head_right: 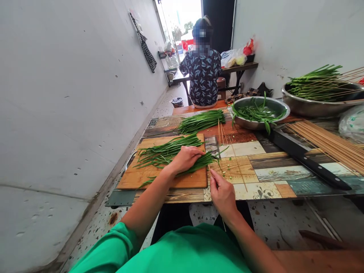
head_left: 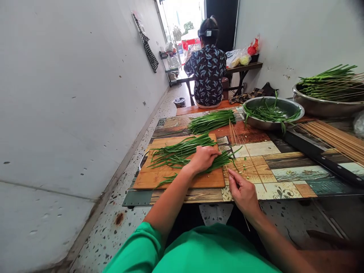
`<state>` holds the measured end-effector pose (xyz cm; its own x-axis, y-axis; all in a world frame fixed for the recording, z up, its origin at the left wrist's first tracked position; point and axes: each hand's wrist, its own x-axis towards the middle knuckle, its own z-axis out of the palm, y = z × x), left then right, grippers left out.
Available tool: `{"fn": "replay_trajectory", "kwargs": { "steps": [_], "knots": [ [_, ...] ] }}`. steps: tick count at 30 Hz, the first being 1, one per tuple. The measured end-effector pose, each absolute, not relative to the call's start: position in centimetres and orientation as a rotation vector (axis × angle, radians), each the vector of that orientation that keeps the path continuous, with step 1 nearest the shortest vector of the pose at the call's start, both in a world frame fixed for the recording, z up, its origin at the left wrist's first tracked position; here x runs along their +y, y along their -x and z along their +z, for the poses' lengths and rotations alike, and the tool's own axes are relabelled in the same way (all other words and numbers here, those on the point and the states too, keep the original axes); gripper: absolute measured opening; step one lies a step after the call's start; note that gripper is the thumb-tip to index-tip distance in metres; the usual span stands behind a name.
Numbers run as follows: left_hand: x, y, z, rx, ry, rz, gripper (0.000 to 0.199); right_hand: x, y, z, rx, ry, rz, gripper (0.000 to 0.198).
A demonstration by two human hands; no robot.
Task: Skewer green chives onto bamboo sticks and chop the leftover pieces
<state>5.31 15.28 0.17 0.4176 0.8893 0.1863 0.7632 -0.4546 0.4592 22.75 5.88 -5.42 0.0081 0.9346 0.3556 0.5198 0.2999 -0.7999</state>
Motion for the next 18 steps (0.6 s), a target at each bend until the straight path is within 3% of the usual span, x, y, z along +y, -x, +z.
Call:
{"fn": "replay_trajectory", "kwargs": {
  "steps": [6,18],
  "knots": [
    [16.8,-3.4,1.3,1.918,-2.28,0.526,0.021,5.8,-22.9,-5.7,-1.638,1.372,0.609,0.036],
    [18.5,-3.7,0.1,1.941,-2.318,0.378,0.01,5.8,-23.1,-5.7,-1.679,1.374,0.606,0.037]
  ]
}}
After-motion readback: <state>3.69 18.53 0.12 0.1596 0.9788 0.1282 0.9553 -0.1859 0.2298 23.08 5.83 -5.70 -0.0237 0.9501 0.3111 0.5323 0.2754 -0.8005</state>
